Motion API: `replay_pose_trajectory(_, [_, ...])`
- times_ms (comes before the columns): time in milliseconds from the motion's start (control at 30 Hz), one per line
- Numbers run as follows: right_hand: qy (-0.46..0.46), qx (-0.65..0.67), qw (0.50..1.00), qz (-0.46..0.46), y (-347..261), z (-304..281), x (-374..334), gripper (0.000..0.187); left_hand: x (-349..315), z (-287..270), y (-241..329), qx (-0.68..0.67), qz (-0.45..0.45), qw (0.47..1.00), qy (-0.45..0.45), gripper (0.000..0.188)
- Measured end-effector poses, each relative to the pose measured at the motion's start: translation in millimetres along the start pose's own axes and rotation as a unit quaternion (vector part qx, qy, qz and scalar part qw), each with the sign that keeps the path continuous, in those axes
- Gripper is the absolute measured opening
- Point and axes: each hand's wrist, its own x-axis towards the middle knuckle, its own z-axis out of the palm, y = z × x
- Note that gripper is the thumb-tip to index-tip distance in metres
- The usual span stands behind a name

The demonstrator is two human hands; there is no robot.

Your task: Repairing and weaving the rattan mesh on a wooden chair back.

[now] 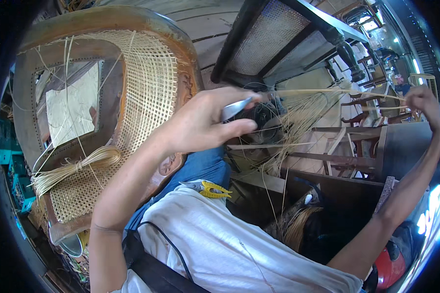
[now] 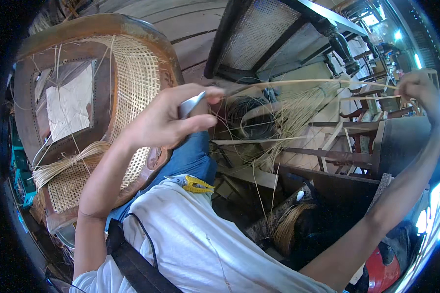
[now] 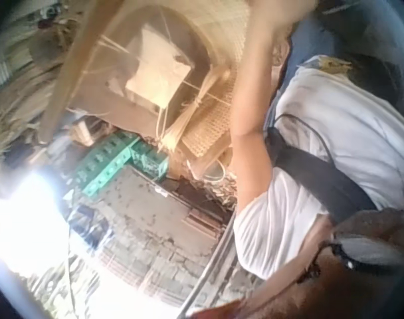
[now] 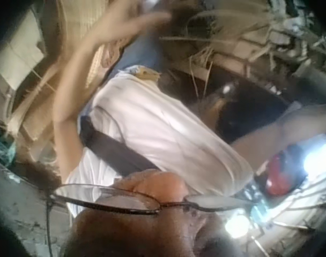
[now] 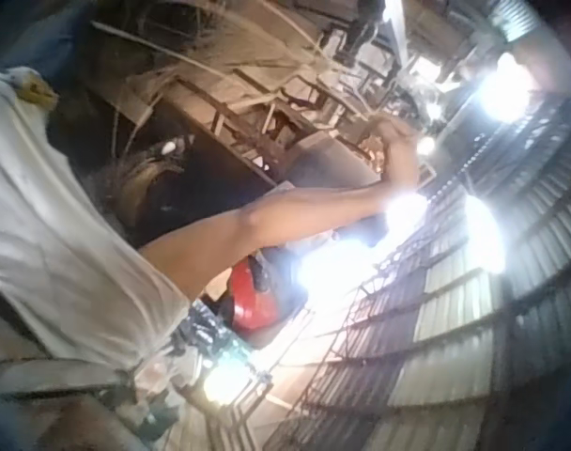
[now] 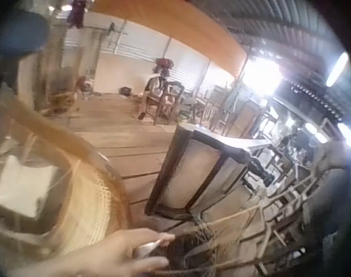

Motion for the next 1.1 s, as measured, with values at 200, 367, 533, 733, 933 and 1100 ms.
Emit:
replay_pose_trajectory(200, [0.09,-0.532,0.814,0.216,253.4,15.1,151.9,0.022,-61.8,-61.2,-18.0,-0.047,-0.214,0.975,0.031,0.037])
replay_pose_trajectory(367, [0.093,-0.411,0.902,-0.093,174.3,294.5,160.9,0.045,-163.2,-117.3,10.8,-0.043,-0.347,0.919,0.183,0.031])
replay_pose_trajectory(533, [-0.201,0.243,0.947,-0.059,0.9,445.3,62.4,0.016,-263.4,-176.3,15.1,0.036,-0.429,0.805,0.407,0.028])
replay_pose_trajectory(733, [-0.439,0.202,0.794,-0.369,-293.4,572.2,-50.0,0.02,-357.5,-192.4,-23.6,0.167,-0.551,0.664,0.477,0.021])
replay_pose_trajectory(933, [-0.218,0.346,0.84,-0.356,-370.9,705.2,-52.5,0.015,-348.1,-172.1,-30.2,0.153,-0.571,0.685,0.426,0.024])
replay_pose_trajectory(1100, [-0.283,0.283,0.839,-0.369,-375.2,694.6,-44.3,0.014,-349.5,-164.2,-35.3,0.1,-0.559,0.699,0.435,0.026])
